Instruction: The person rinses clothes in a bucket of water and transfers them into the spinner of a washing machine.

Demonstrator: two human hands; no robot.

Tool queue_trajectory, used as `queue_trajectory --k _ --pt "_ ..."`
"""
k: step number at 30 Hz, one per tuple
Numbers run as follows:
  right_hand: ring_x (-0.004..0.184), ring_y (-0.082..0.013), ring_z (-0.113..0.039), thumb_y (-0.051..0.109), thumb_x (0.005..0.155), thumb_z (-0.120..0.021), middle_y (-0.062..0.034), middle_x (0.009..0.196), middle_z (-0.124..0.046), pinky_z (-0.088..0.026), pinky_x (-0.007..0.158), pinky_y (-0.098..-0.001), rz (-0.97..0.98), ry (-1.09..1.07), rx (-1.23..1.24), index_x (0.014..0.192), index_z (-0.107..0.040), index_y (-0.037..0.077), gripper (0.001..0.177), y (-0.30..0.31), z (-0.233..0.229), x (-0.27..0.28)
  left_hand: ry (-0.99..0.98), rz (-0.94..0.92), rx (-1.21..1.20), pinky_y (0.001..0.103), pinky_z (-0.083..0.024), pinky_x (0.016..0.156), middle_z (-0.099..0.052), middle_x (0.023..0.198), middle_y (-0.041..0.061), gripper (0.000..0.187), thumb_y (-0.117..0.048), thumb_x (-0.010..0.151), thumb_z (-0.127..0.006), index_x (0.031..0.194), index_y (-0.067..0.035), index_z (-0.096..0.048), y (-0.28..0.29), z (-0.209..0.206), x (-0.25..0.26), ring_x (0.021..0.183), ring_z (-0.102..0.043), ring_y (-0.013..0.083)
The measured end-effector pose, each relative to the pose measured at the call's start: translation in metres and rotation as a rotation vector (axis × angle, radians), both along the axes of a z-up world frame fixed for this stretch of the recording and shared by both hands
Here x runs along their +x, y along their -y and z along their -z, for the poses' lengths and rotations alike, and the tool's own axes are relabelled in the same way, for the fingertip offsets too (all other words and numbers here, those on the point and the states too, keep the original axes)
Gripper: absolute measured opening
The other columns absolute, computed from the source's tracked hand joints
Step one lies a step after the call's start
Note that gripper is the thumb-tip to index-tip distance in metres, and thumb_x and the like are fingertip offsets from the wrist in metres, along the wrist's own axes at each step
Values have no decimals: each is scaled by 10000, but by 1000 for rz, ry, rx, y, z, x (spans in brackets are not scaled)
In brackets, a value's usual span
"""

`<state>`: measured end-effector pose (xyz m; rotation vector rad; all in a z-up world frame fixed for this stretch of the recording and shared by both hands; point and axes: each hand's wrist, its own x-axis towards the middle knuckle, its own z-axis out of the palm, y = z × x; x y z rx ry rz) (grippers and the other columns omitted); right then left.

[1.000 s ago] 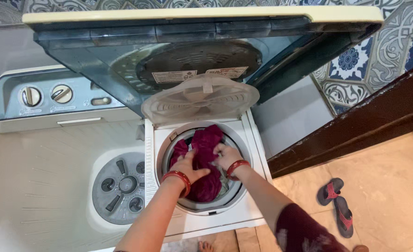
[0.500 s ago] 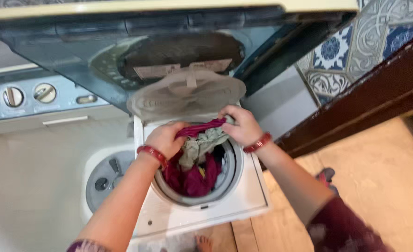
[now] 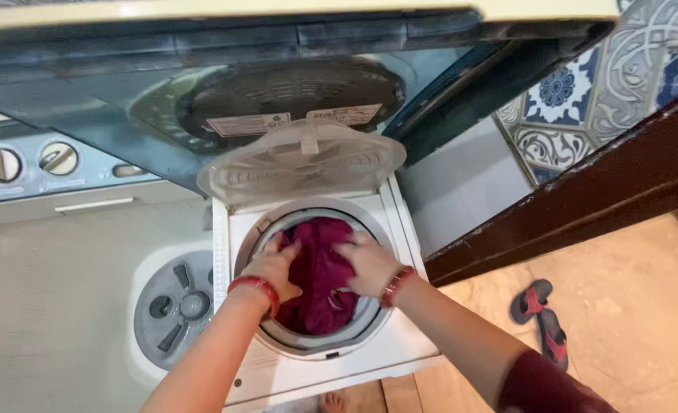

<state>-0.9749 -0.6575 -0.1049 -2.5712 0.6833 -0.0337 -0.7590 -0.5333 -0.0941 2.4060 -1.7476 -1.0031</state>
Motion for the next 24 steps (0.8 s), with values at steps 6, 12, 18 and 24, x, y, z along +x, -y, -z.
queue_trajectory --k 6,12,18,24 --pt "1532 -514 145 549 411 -1023 -180 1696 161 -149 1203 -694 -230 -766 -10 1629 103 203 1694 -20 43 78 245 304 453 630 -155 1245 235 1682 150 1685 -660 548 -1001 1601 -194 230 31 48 -29 1567 97 497" --pt "1494 -546 301 526 346 -1038 -225 1644 386 -210 1141 -791 -100 -1007 97 1603 323 314 1865 -2 78 99 144 -7 484 607 -403 1119 323 1683 149 1546 -499 631 -935 1596 -400 268 48 155 -30 1534 -63 515" --pt "1524 -503 284 483 341 -1014 -161 1660 404 -287 1029 -893 -37 -888 186 1612 297 366 1829 13 87 96 255 -138 302 679 -320 1082 379 1606 136 1276 -473 876 -820 1531 -509 274 56 213 -17 1469 40 603" --pt "1532 -520 152 401 493 -1042 -219 1667 291 -248 1168 -686 -150 -771 130 1636 214 299 1701 15 89 71 -56 -56 547 573 -224 1266 320 1685 156 1552 -435 683 -989 1624 -371 244 42 83 -11 1577 -17 493"
